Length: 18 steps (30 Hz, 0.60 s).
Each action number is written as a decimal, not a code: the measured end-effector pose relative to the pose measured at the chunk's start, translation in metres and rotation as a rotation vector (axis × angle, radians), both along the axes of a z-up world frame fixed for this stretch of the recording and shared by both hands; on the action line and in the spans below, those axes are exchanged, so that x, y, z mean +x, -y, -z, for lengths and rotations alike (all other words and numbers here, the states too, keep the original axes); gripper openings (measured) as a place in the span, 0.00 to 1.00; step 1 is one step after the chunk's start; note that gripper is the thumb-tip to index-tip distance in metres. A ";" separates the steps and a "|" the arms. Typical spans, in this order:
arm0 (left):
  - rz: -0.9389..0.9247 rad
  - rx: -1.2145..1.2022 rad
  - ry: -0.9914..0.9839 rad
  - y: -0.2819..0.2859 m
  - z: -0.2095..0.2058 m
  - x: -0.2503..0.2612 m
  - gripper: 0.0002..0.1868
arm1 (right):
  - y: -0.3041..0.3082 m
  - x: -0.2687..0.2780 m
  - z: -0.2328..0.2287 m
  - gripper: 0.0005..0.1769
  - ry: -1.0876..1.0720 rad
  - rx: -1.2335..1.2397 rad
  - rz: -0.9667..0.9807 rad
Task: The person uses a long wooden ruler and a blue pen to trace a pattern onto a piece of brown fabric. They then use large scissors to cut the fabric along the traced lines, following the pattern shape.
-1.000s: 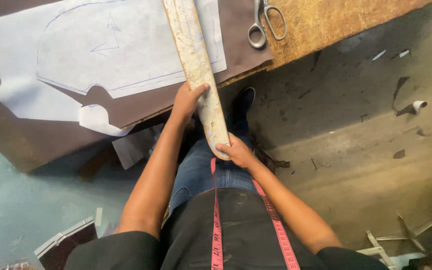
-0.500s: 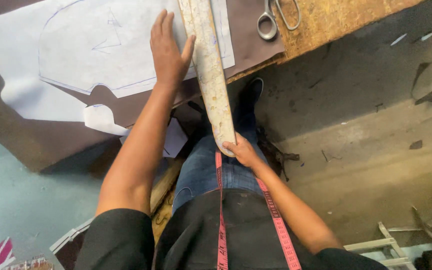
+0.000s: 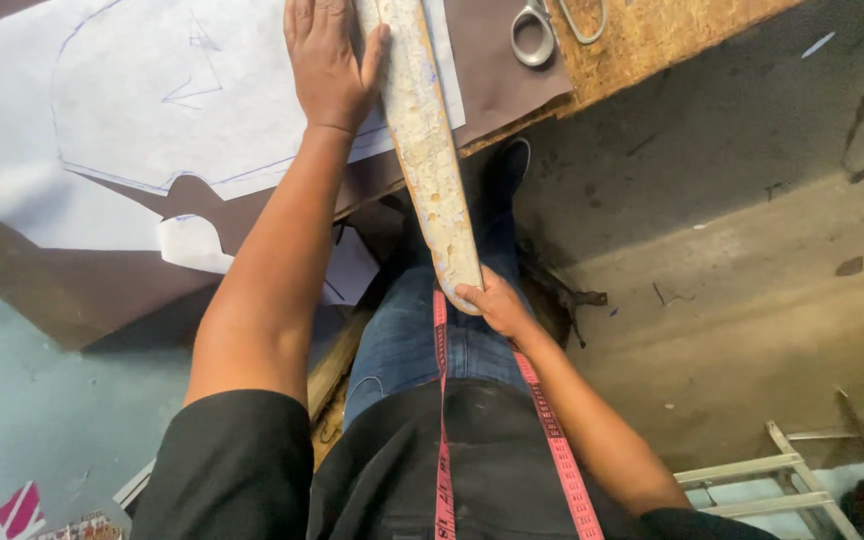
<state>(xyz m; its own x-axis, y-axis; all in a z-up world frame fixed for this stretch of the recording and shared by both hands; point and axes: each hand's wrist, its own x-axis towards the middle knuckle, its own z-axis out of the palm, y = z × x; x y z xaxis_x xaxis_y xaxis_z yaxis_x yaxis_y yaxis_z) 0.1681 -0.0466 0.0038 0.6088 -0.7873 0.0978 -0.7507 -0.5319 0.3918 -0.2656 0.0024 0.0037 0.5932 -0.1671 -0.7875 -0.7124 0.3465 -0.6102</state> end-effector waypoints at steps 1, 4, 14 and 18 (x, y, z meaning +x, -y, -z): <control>0.015 0.017 0.016 0.002 -0.002 0.001 0.34 | -0.002 -0.001 0.007 0.33 0.029 0.021 0.031; 0.020 0.054 0.045 0.001 0.004 0.001 0.34 | 0.001 0.002 0.002 0.32 0.004 0.038 0.032; 0.016 0.076 0.015 0.003 0.000 -0.001 0.34 | -0.005 -0.003 0.013 0.35 0.046 0.008 0.016; 0.013 0.063 0.013 0.004 0.000 -0.001 0.33 | 0.000 -0.001 0.008 0.32 -0.003 0.009 -0.006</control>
